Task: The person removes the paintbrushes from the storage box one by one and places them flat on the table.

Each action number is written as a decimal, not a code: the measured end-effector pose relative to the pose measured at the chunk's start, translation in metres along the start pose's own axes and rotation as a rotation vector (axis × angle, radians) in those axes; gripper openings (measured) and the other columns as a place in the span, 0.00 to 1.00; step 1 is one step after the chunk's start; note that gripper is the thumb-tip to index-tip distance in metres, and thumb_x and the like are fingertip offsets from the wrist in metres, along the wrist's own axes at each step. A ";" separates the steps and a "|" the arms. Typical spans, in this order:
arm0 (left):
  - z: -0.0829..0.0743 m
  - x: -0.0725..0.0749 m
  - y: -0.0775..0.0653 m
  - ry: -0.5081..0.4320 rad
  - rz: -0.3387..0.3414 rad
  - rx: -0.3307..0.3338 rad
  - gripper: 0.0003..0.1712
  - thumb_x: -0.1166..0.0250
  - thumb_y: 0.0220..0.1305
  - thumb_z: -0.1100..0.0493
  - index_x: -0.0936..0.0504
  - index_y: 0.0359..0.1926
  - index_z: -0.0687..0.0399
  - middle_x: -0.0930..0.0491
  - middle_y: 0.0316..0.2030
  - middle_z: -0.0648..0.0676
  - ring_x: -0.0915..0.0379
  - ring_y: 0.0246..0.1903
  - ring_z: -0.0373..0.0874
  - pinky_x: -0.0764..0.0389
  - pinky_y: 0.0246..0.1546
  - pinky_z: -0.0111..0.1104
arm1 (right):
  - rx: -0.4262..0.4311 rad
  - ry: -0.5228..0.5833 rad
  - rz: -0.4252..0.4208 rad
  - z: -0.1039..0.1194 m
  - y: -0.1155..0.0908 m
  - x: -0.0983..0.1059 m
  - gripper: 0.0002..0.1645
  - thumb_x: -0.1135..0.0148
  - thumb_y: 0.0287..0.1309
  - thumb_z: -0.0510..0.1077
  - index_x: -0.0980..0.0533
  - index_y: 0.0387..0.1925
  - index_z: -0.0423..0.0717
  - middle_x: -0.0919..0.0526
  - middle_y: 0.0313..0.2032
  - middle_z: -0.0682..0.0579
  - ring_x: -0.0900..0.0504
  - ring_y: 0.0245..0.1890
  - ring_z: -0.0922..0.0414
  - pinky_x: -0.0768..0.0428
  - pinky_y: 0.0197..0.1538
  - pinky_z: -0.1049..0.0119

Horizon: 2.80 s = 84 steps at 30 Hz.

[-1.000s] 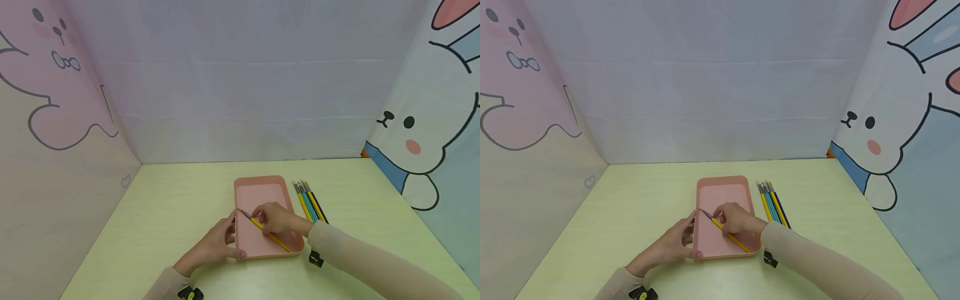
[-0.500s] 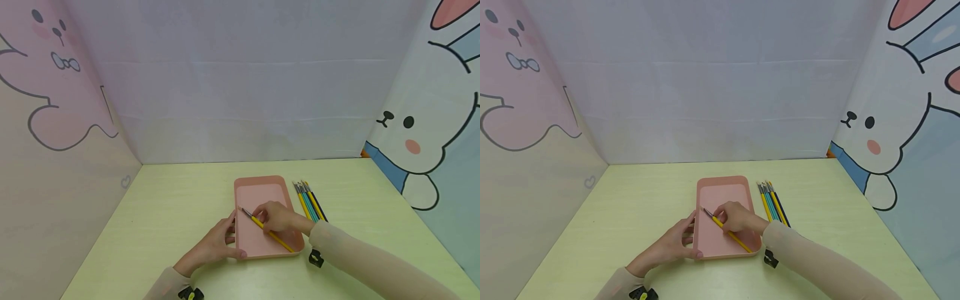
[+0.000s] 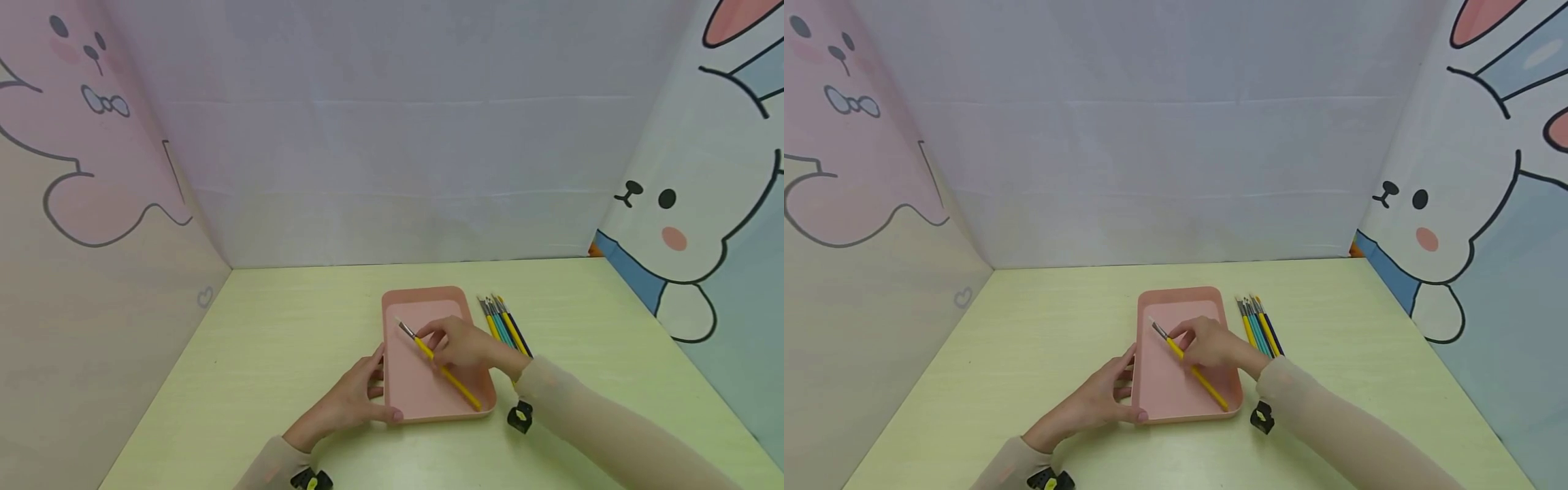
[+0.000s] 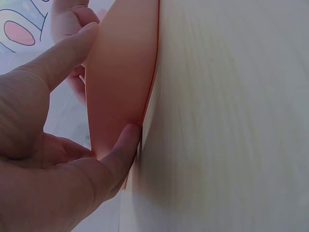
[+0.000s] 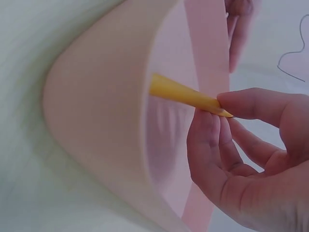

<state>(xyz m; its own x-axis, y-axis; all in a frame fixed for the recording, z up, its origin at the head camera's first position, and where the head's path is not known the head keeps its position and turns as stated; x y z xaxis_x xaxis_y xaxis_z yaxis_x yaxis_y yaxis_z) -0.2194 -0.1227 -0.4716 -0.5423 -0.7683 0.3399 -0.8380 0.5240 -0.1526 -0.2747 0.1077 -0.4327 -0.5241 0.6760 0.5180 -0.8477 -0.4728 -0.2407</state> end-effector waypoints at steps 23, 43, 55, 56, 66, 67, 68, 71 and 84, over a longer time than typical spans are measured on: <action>-0.002 0.000 -0.001 -0.020 0.011 -0.014 0.75 0.14 0.53 0.59 0.60 0.87 0.54 0.39 0.74 0.62 0.29 0.68 0.53 0.19 0.64 0.34 | 0.047 0.190 -0.110 -0.005 -0.023 0.056 0.38 0.35 0.66 0.33 0.29 0.76 0.47 0.23 0.56 0.38 0.17 0.47 0.48 0.11 0.51 0.57; 0.000 0.000 -0.002 -0.012 0.015 -0.016 0.76 0.14 0.53 0.57 0.61 0.87 0.53 0.38 0.72 0.62 0.29 0.67 0.53 0.18 0.64 0.34 | 0.005 0.219 -0.261 -0.043 -0.056 0.093 0.38 0.36 0.71 0.37 0.35 0.79 0.42 0.27 0.63 0.32 0.17 0.57 0.41 0.11 0.54 0.57; 0.000 -0.001 0.000 0.004 0.016 -0.012 0.76 0.14 0.53 0.56 0.61 0.87 0.53 0.38 0.73 0.61 0.28 0.67 0.53 0.18 0.65 0.35 | -0.036 0.237 -0.320 -0.063 -0.072 0.110 0.41 0.36 0.73 0.36 0.40 0.81 0.42 0.30 0.67 0.30 0.18 0.59 0.40 0.11 0.56 0.59; 0.000 -0.001 0.000 0.005 0.016 -0.011 0.76 0.14 0.53 0.56 0.61 0.87 0.53 0.38 0.73 0.61 0.28 0.67 0.53 0.18 0.65 0.35 | -0.041 0.238 -0.323 -0.065 -0.073 0.111 0.41 0.36 0.73 0.36 0.40 0.81 0.42 0.30 0.67 0.30 0.18 0.59 0.39 0.11 0.56 0.58; 0.000 0.000 -0.001 -0.023 0.016 -0.017 0.76 0.14 0.53 0.58 0.61 0.87 0.52 0.39 0.73 0.62 0.29 0.68 0.54 0.18 0.64 0.34 | -0.052 0.180 -0.377 -0.081 -0.081 0.124 0.42 0.36 0.73 0.35 0.42 0.82 0.40 0.31 0.68 0.28 0.19 0.60 0.39 0.10 0.54 0.59; 0.000 0.000 -0.001 -0.025 0.016 -0.017 0.76 0.14 0.53 0.58 0.61 0.87 0.52 0.39 0.73 0.62 0.29 0.68 0.54 0.18 0.64 0.34 | -0.053 0.174 -0.385 -0.082 -0.081 0.126 0.42 0.36 0.73 0.35 0.42 0.82 0.40 0.31 0.68 0.28 0.19 0.59 0.40 0.10 0.54 0.59; 0.000 0.000 -0.001 -0.023 0.016 -0.019 0.76 0.14 0.53 0.58 0.61 0.87 0.52 0.39 0.73 0.62 0.29 0.68 0.54 0.18 0.64 0.34 | -0.055 0.167 -0.393 -0.083 -0.082 0.127 0.42 0.36 0.73 0.35 0.42 0.82 0.39 0.31 0.68 0.28 0.18 0.58 0.41 0.10 0.53 0.59; 0.000 0.000 -0.001 -0.023 0.016 -0.022 0.76 0.14 0.53 0.58 0.61 0.87 0.51 0.39 0.73 0.62 0.29 0.68 0.54 0.18 0.64 0.34 | -0.064 0.157 -0.414 -0.087 -0.083 0.130 0.42 0.37 0.73 0.35 0.42 0.82 0.39 0.31 0.67 0.27 0.18 0.56 0.42 0.10 0.53 0.60; 0.002 0.000 -0.001 -0.044 0.020 -0.021 0.76 0.14 0.53 0.61 0.62 0.87 0.51 0.39 0.73 0.62 0.28 0.67 0.54 0.17 0.62 0.33 | -0.132 0.158 -0.420 -0.104 -0.084 0.132 0.40 0.37 0.73 0.33 0.40 0.80 0.35 0.31 0.67 0.25 0.18 0.56 0.42 0.10 0.51 0.63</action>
<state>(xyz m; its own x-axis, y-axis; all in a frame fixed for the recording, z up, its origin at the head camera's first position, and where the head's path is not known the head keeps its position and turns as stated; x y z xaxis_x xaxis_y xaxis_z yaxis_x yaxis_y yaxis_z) -0.2189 -0.1235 -0.4736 -0.5618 -0.7727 0.2955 -0.8256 0.5468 -0.1395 -0.2811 0.2949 -0.4296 -0.1311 0.8763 0.4636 -0.9869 -0.0711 -0.1446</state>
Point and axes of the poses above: each hand's wrist, its own y-axis towards the middle knuckle, its own x-axis out of the back of the hand, z = x × y, the point moved 4 cm from there along y, towards the middle knuckle
